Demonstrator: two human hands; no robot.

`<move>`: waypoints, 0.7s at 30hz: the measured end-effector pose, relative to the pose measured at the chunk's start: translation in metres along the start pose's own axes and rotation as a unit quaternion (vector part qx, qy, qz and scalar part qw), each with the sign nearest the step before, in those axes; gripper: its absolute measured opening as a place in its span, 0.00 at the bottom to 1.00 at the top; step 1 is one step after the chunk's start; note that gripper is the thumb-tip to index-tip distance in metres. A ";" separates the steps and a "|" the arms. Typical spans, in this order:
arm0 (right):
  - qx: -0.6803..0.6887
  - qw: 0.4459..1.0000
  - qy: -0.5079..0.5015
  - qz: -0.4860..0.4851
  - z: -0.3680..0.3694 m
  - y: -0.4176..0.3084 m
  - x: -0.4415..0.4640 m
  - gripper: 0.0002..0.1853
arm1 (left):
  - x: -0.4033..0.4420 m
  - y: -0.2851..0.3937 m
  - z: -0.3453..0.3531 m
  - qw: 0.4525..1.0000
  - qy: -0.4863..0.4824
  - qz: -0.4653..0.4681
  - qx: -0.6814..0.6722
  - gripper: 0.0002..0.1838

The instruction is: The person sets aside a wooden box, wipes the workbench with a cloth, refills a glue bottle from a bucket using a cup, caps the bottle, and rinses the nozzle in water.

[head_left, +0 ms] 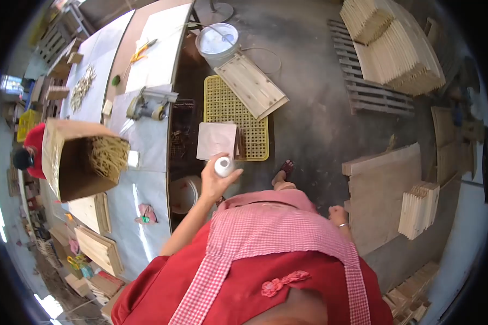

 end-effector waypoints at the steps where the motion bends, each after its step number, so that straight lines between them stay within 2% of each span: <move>1: 0.022 0.999 0.025 0.031 -0.016 0.014 0.009 0.16 | 0.009 0.017 0.027 1.000 -0.011 0.003 0.001 0.30; 3: 0.039 0.996 0.054 0.060 -0.062 0.014 0.038 0.15 | 0.031 0.044 0.078 0.999 -0.039 0.035 -0.001 0.31; 6: 0.013 0.995 0.099 -0.004 -0.120 -0.003 0.093 0.14 | 0.055 0.078 0.138 0.996 -0.089 0.011 -0.004 0.32; 7: 0.003 0.994 0.103 -0.020 -0.132 -0.011 0.117 0.13 | 0.063 0.088 0.152 0.995 -0.090 0.046 0.013 0.32; 10: 0.036 0.980 0.154 -0.118 -0.149 -0.049 0.198 0.13 | 0.088 0.118 0.185 0.991 -0.129 0.024 0.033 0.32; 12: 0.084 0.974 0.130 -0.168 -0.162 -0.122 0.233 0.12 | 0.110 0.126 0.200 0.992 -0.118 0.037 0.032 0.32; 13: 0.056 0.966 0.132 -0.215 -0.165 -0.152 0.250 0.12 | 0.121 0.132 0.206 0.992 -0.109 0.045 0.034 0.32; 15: 0.059 0.950 0.065 -0.300 -0.185 -0.229 0.273 0.12 | 0.145 0.143 0.219 0.995 -0.080 0.048 0.024 0.32; 16: 0.037 0.925 0.057 -0.374 -0.199 -0.270 0.285 0.11 | 0.158 0.147 0.224 0.997 -0.061 0.037 0.014 0.32; 18: 0.023 0.888 0.022 -0.459 -0.220 -0.335 0.324 0.11 | 0.190 0.155 0.236 0.999 -0.022 0.019 -0.015 0.31; 19: 0.007 0.881 -0.003 -0.472 -0.232 -0.367 0.347 0.12 | 0.208 0.156 0.243 1.000 -0.006 -0.005 -0.029 0.31; 21: -0.031 0.864 -0.041 -0.501 -0.258 -0.426 0.397 0.12 | 0.255 0.146 0.262 0.998 0.046 0.031 -0.040 0.31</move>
Point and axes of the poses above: each hand's wrist, its own x-axis towards the middle knuckle, its own z-axis out of the palm, y = z × x, the point moved 2 cm from there along x, towards the middle knuckle, and after that the axes turned 10 degrees about -z, right-handed, at the moved point
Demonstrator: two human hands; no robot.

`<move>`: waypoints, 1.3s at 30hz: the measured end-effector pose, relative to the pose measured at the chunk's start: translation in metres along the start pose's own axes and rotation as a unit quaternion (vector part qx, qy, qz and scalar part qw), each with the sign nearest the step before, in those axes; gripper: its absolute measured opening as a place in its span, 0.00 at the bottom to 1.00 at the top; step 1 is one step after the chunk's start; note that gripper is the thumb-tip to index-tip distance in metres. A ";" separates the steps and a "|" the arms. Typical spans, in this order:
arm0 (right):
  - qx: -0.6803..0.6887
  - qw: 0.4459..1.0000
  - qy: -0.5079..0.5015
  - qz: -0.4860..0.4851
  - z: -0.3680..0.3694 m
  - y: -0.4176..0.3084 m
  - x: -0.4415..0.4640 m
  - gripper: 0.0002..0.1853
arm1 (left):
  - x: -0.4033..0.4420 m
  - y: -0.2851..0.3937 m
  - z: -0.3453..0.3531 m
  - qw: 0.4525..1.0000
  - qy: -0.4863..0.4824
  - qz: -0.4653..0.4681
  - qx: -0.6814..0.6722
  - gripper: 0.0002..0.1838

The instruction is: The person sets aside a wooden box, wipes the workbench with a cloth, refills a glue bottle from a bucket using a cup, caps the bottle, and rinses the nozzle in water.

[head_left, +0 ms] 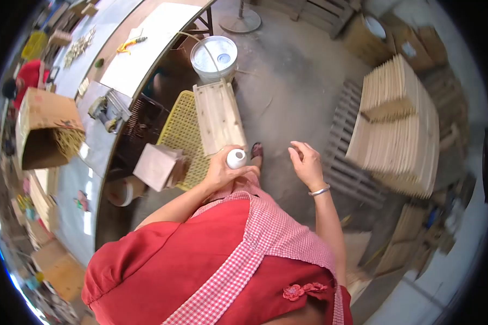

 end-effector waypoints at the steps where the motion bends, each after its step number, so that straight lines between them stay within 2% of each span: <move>1: -0.012 0.999 -0.001 -0.030 -0.016 0.009 0.036 0.12 | 0.025 -0.002 0.012 1.000 0.026 0.003 -0.001 0.31; 3: -0.059 0.996 -0.034 -0.061 -0.049 0.019 0.089 0.12 | 0.066 0.025 0.027 0.987 0.053 -0.116 -0.095 0.29; 4: -0.058 0.995 -0.052 -0.058 -0.062 0.026 0.104 0.12 | 0.084 0.043 0.032 0.980 0.079 -0.142 -0.118 0.29; 5: -0.057 0.994 -0.063 -0.063 -0.076 0.035 0.124 0.12 | 0.102 0.048 0.037 0.977 0.092 -0.149 -0.122 0.29; 7: -0.052 0.993 -0.070 -0.084 -0.100 0.061 0.152 0.13 | 0.145 0.064 0.040 0.982 0.121 -0.079 -0.119 0.30; 9: -0.050 0.995 -0.057 -0.069 -0.118 0.104 0.171 0.13 | 0.174 0.088 0.035 0.979 0.135 -0.079 -0.128 0.29; 12: -0.036 0.994 -0.093 -0.048 -0.129 0.188 0.190 0.13 | 0.207 0.098 0.028 0.964 0.217 -0.094 -0.121 0.30; 13: -0.025 0.992 -0.123 -0.012 -0.131 0.221 0.197 0.12 | 0.217 0.092 0.029 0.959 0.233 -0.101 -0.126 0.30; 15: -0.013 0.981 -0.187 0.048 -0.139 0.267 0.224 0.12 | 0.233 0.073 0.033 0.928 0.317 -0.125 -0.148 0.30; 17: -0.024 0.968 -0.246 0.041 -0.146 0.312 0.267 0.13 | 0.244 0.065 0.042 0.902 0.386 -0.146 -0.125 0.29; 18: -0.028 0.963 -0.267 0.021 -0.150 0.321 0.303 0.13 | 0.251 0.061 0.049 0.881 0.429 -0.162 -0.115 0.29; 20: -0.060 0.942 -0.325 0.064 -0.156 0.330 0.374 0.14 | 0.277 0.060 0.065 0.841 0.488 -0.204 -0.115 0.28; 21: -0.061 0.936 -0.345 0.047 -0.159 0.352 0.407 0.14 | 0.295 0.063 0.080 0.826 0.508 -0.213 -0.119 0.28; 23: -0.075 0.935 -0.342 -0.055 -0.147 0.395 0.489 0.14 | 0.330 0.068 0.101 0.779 0.504 -0.271 -0.257 0.25; 25: -0.087 0.924 -0.361 -0.086 -0.145 0.392 0.559 0.15 | 0.371 0.103 0.130 0.711 0.574 -0.230 -0.336 0.23; 26: -0.095 0.917 -0.377 -0.087 -0.140 0.390 0.590 0.14 | 0.386 0.113 0.139 0.740 0.588 -0.199 -0.260 0.23; 27: -0.113 0.903 -0.390 -0.143 -0.134 0.385 0.618 0.13 | 0.396 0.133 0.144 0.767 0.578 -0.177 -0.215 0.24; 28: -0.111 0.894 -0.397 -0.174 -0.122 0.395 0.642 0.13 | 0.403 0.152 0.146 0.784 0.585 -0.181 -0.100 0.26; 29: -0.102 0.886 -0.426 -0.153 -0.104 0.411 0.667 0.12 | 0.406 0.168 0.149 0.795 0.576 -0.189 0.012 0.27; 31: -0.080 0.868 -0.460 -0.168 -0.078 0.400 0.695 0.11 | 0.408 0.185 0.156 0.772 0.594 -0.226 0.017 0.28; 33: -0.056 0.857 -0.451 -0.241 -0.054 0.359 0.713 0.10 | 0.416 0.192 0.172 0.760 0.602 -0.245 0.009 0.29; 35: -0.052 0.856 -0.458 -0.234 -0.022 0.339 0.721 0.09 | 0.415 0.183 0.173 0.719 0.635 -0.283 -0.004 0.30; 37: -0.030 0.823 -0.483 -0.299 0.007 0.329 0.717 0.09 | 0.418 0.176 0.175 0.706 0.641 -0.302 -0.017 0.30; 38: -0.023 0.807 -0.495 -0.323 0.018 0.321 0.714 0.09 | 0.422 0.170 0.173 0.698 0.654 -0.290 -0.029 0.30; 39: -0.027 0.796 -0.524 -0.301 0.027 0.310 0.707 0.09 | 0.425 0.166 0.169 0.701 0.655 -0.279 -0.040 0.30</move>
Point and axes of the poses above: each hand's wrist, its own x-axis towards the middle knuckle, its own z-axis out of the palm, y = z × x, the point moved 2 cm from there along x, towards the middle knuckle, and after that the axes turned 10 degrees about -z, right-handed, at the moved point
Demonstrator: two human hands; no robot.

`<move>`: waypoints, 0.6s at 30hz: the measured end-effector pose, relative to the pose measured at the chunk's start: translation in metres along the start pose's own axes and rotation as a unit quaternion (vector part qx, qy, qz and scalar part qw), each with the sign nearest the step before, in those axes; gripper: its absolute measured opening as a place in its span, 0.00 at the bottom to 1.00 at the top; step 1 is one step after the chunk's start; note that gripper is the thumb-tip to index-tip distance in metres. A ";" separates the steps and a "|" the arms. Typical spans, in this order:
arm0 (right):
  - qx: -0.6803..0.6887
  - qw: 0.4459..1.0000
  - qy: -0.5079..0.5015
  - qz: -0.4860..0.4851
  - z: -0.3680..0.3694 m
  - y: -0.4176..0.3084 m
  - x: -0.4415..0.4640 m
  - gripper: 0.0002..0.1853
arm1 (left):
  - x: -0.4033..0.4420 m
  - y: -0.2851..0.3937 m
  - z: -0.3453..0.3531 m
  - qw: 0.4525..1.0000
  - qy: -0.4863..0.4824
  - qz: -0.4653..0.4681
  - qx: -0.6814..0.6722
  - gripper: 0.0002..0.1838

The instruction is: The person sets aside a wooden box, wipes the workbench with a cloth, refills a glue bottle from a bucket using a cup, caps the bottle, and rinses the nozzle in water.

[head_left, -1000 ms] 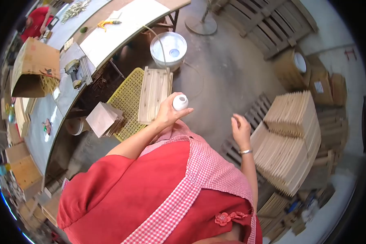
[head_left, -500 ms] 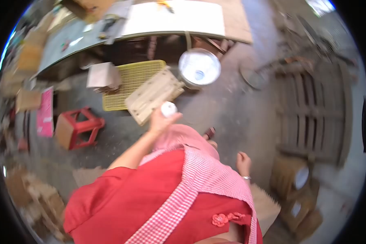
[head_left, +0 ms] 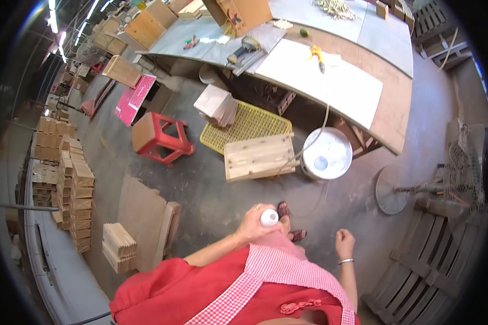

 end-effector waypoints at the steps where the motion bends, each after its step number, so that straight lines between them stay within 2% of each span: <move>1: -0.011 0.999 0.004 -0.036 0.012 0.007 0.008 0.09 | 0.007 0.000 0.005 1.000 0.001 0.003 -0.008 0.30; 2: -0.023 0.999 -0.031 -0.023 0.012 -0.007 0.018 0.10 | 0.015 -0.004 0.013 1.000 -0.010 -0.011 -0.014 0.31; 4: -0.033 0.998 -0.037 -0.048 0.034 0.007 0.030 0.10 | 0.031 -0.009 0.027 0.999 -0.029 -0.009 -0.020 0.31; 9: -0.050 0.991 -0.069 -0.098 0.081 0.037 0.080 0.09 | 0.060 -0.034 0.065 1.000 -0.008 0.004 -0.018 0.31; 12: -0.089 0.980 -0.105 -0.146 0.104 0.047 0.123 0.12 | 0.066 -0.050 0.104 1.000 0.012 -0.005 -0.005 0.30; 14: -0.130 0.957 -0.110 -0.233 0.108 0.043 0.161 0.18 | 0.076 -0.055 0.136 1.000 0.016 0.009 -0.011 0.30; 15: -0.131 0.956 -0.106 -0.239 0.115 0.053 0.181 0.18 | 0.081 -0.056 0.151 0.999 -0.017 -0.024 -0.022 0.30; 16: -0.137 0.946 -0.091 -0.281 0.125 0.061 0.197 0.21 | 0.089 -0.066 0.172 0.999 -0.016 -0.021 -0.018 0.30; 17: -0.143 0.933 -0.071 -0.322 0.135 0.067 0.215 0.25 | 0.101 -0.076 0.197 0.997 -0.011 -0.001 -0.074 0.30; 18: -0.144 0.934 -0.067 -0.320 0.140 0.071 0.231 0.25 | 0.112 -0.085 0.222 0.991 -0.009 0.015 -0.134 0.30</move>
Point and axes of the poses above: each hand's wrist, its own x-axis towards the middle knuckle, its own z-axis out of the palm, y = z × x, the point moved 2 cm from there along x, towards the middle knuckle, and after that the axes turned 10 degrees about -z, right-handed, at the moved point
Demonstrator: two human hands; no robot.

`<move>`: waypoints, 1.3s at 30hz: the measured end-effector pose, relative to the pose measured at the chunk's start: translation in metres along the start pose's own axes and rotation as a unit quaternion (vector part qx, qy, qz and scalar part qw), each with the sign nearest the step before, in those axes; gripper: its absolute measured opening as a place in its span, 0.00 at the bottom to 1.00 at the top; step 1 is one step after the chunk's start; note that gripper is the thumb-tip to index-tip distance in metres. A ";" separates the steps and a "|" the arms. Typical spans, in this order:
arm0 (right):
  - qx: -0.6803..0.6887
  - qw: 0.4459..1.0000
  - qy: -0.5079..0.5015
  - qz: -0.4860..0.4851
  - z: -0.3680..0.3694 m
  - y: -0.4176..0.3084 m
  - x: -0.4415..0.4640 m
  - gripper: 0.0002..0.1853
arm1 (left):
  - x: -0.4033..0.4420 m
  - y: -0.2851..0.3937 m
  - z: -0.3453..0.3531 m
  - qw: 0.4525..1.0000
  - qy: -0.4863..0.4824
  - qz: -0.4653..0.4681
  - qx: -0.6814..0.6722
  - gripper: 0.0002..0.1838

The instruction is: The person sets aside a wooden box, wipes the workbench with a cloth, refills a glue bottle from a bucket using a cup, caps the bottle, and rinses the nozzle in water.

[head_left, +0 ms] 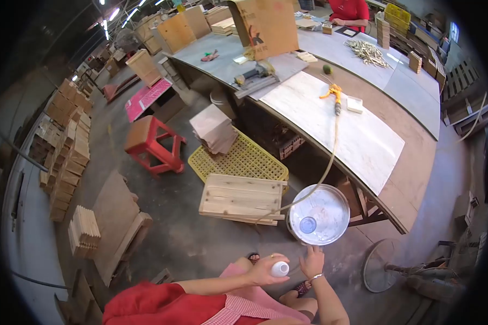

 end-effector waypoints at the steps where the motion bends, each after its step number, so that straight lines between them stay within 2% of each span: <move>1: -0.004 0.999 0.005 -0.032 0.004 0.009 0.011 0.27 | 0.013 -0.011 0.017 1.000 0.002 0.009 0.000 0.29; 3: -0.010 0.998 0.000 -0.060 0.023 0.038 0.015 0.28 | 0.047 -0.026 0.049 0.999 -0.007 0.013 -0.031 0.29; 5: -0.015 0.992 -0.078 -0.099 0.060 0.074 0.017 0.29 | 0.081 -0.042 0.065 0.998 -0.025 0.024 -0.061 0.28; 6: -0.024 0.993 -0.073 -0.088 0.063 0.083 0.016 0.29 | 0.100 -0.051 0.072 0.996 -0.030 0.054 -0.057 0.28; 8: 0.003 0.982 0.038 -0.186 0.067 0.082 0.014 0.25 | 0.137 -0.075 0.082 0.992 -0.047 0.101 -0.054 0.27; 9: -0.011 0.982 0.048 -0.180 0.066 0.084 0.016 0.25 | 0.153 -0.091 0.084 0.993 -0.020 0.105 -0.056 0.30; 10: -0.039 0.977 0.007 -0.209 0.064 0.083 0.019 0.21 | 0.169 -0.106 0.084 0.992 0.010 0.110 -0.059 0.33; 11: -0.068 0.969 -0.033 -0.235 0.066 0.083 0.022 0.17 | 0.181 -0.112 0.083 0.979 -0.011 0.070 -0.189 0.37; 12: -0.083 0.970 -0.021 -0.230 0.070 0.086 0.024 0.17 | 0.189 -0.114 0.081 0.949 -0.035 0.025 -0.313 0.40; 14: -0.075 0.963 -0.021 -0.258 0.078 0.093 0.032 0.12 | 0.211 -0.123 0.066 0.950 0.013 0.077 -0.301 0.44; 15: -0.085 0.953 0.017 -0.291 0.080 0.096 0.033 0.12 | 0.219 -0.120 0.060 0.949 0.008 0.096 -0.299 0.44; 17: -0.105 0.946 0.023 -0.304 0.075 0.091 0.032 0.13 | 0.223 -0.117 0.044 0.943 0.123 0.159 -0.265 0.27; 18: -0.115 0.942 0.016 -0.316 0.077 0.090 0.032 0.14 | 0.230 -0.120 0.039 0.941 0.130 0.188 -0.250 0.26; 21: -0.138 0.944 0.008 -0.301 0.088 0.095 0.036 0.15 | 0.232 -0.127 0.042 0.933 0.153 0.196 -0.261 0.25; 24: -0.119 0.946 0.044 -0.299 0.085 0.090 0.036 0.14 | 0.249 -0.126 0.041 0.952 0.161 0.168 -0.200 0.27; 26: -0.134 0.938 0.051 -0.315 0.082 0.091 0.036 0.13 | 0.244 -0.124 0.046 0.940 0.236 0.241 -0.052 0.28; 27: -0.148 0.928 0.057 -0.337 0.081 0.090 0.036 0.13 | 0.241 -0.122 0.051 0.946 0.212 0.224 -0.103 0.28; 30: -0.163 0.929 0.046 -0.330 0.069 0.083 0.032 0.12 | 0.240 -0.130 0.048 0.942 0.225 0.240 -0.063 0.28; 32: -0.165 0.926 0.065 -0.332 0.055 0.075 0.034 0.10 | 0.239 -0.137 0.047 0.947 0.207 0.230 -0.090 0.28; 35: -0.212 0.896 0.154 -0.359 0.029 0.072 0.041 0.08 | 0.227 -0.131 0.042 0.907 0.295 0.302 0.003 0.29; 36: -0.226 0.895 0.148 -0.354 0.016 0.069 0.043 0.07 | 0.222 -0.125 0.040 0.910 0.289 0.297 0.003 0.29; 38: -0.259 0.886 0.145 -0.356 0.001 0.076 0.050 0.06 | 0.213 -0.122 0.039 0.924 0.194 0.250 -0.216 0.31; 39: -0.271 0.889 0.132 -0.345 -0.006 0.082 0.052 0.05 | 0.212 -0.123 0.037 0.913 0.175 0.262 -0.260 0.31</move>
Point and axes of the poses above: each hand's wrist, its own x-axis towards the middle knuckle, its own z-axis out of the palm, y = z × x, the point moved 2 cm from there along x, towards the middle knuckle, and after that the axes turned 10 degrees about -z, right-handed, at the moved point
